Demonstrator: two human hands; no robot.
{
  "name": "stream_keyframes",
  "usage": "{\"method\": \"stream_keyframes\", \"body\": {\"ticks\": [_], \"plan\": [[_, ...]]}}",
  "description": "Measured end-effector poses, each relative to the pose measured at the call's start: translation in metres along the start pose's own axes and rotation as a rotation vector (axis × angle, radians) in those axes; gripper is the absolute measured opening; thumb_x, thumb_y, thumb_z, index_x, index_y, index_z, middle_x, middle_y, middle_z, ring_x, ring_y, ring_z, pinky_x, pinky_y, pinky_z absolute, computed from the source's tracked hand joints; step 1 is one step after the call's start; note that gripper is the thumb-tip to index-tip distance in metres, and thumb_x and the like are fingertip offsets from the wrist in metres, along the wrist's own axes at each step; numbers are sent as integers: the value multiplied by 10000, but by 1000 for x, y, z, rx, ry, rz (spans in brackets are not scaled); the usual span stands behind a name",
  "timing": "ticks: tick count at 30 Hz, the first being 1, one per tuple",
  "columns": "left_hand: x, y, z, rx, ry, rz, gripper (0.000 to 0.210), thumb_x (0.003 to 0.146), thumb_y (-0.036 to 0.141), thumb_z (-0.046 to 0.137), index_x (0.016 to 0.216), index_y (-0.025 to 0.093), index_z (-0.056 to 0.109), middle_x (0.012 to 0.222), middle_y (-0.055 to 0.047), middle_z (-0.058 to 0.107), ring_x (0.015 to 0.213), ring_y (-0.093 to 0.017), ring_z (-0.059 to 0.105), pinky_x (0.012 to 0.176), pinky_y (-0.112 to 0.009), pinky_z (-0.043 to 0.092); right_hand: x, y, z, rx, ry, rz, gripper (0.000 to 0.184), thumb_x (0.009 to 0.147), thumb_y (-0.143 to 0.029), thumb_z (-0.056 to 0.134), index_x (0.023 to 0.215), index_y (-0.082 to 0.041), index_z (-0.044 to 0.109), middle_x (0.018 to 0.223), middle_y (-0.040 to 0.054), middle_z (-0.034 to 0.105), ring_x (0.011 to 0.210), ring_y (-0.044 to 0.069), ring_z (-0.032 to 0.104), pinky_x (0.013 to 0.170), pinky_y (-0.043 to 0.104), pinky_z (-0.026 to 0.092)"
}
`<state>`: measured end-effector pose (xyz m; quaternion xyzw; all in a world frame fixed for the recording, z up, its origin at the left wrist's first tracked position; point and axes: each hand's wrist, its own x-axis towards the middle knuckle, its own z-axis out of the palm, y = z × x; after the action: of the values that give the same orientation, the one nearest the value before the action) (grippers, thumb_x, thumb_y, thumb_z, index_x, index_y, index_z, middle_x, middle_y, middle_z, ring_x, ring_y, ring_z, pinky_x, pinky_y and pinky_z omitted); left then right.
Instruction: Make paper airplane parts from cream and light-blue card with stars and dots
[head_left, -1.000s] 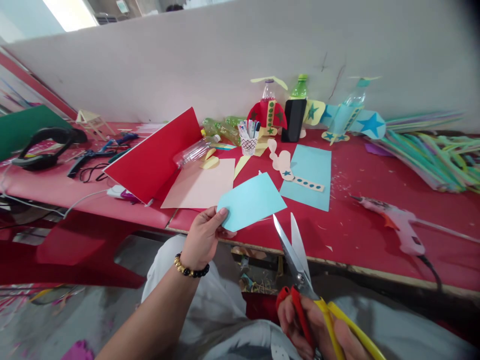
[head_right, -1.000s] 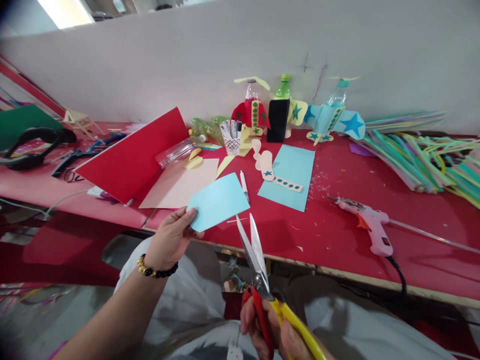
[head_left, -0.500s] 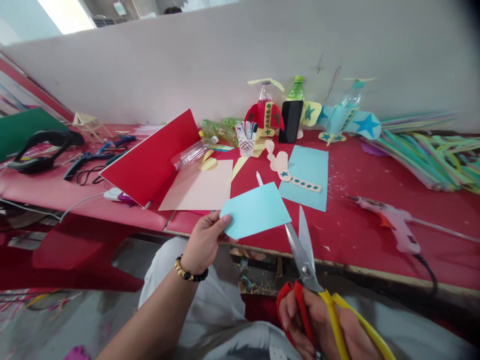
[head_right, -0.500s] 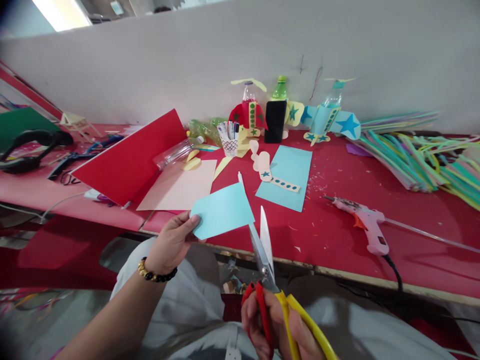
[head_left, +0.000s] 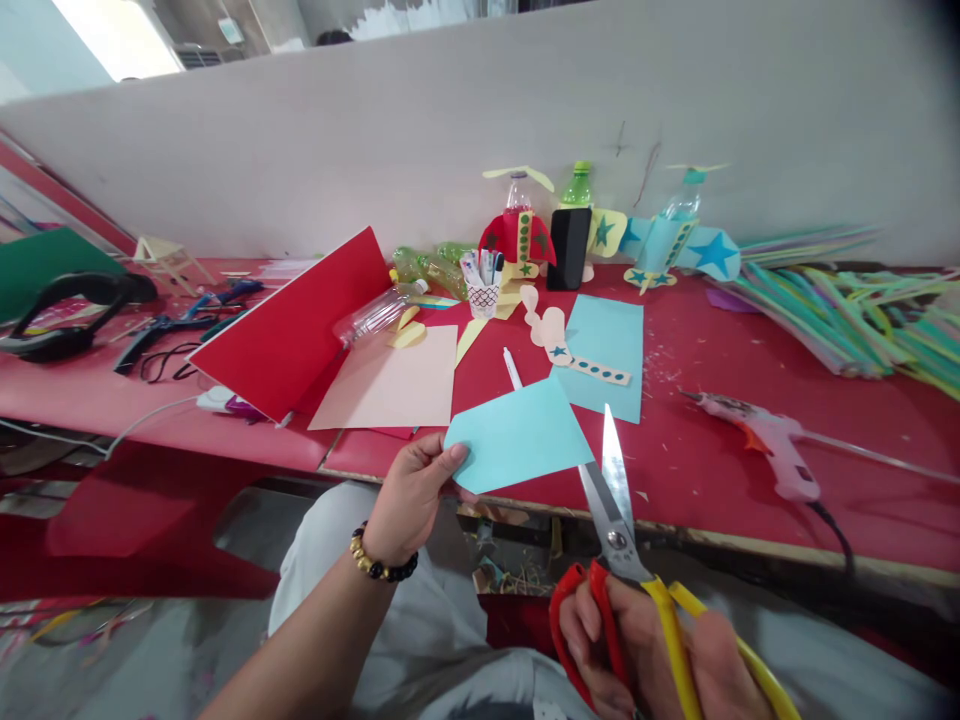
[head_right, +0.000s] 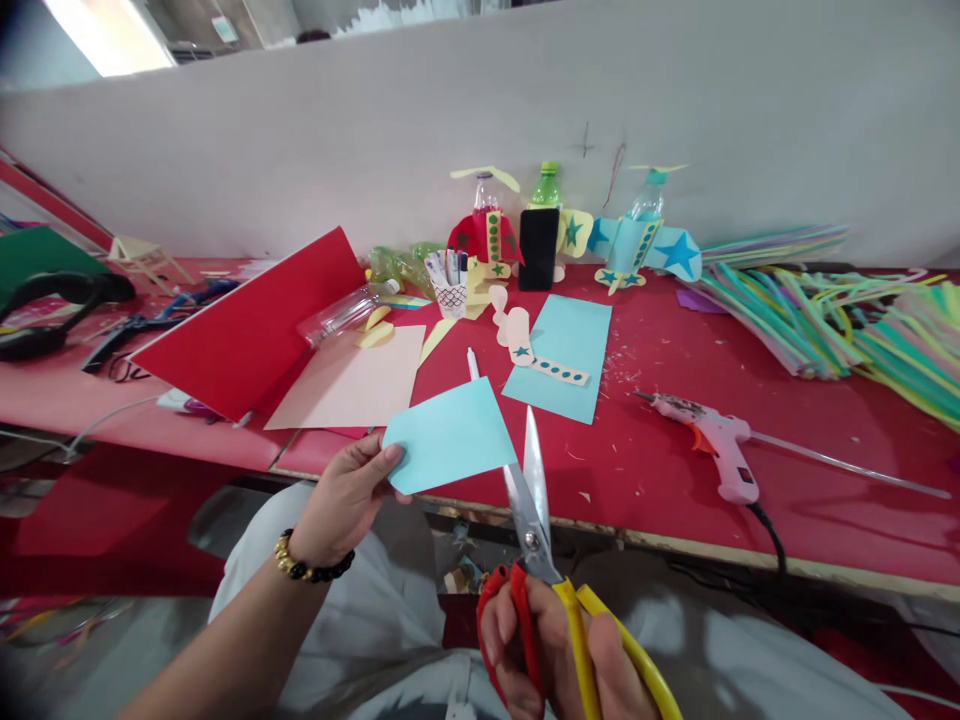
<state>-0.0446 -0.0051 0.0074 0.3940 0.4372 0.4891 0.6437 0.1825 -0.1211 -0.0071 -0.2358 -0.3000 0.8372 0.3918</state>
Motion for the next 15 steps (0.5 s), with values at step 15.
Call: {"method": "stream_keyframes", "body": {"ticks": [15], "plan": [[3,0,-4,41,-35,-18,237,804,345,672,742,125,609,579,31,559,453,-60,555,434,-152,469,-4,12,-5,142,49,-39,704,634,-869,348,681,-173,447,616,-50,364,405,4,202,351,131,149]]}}
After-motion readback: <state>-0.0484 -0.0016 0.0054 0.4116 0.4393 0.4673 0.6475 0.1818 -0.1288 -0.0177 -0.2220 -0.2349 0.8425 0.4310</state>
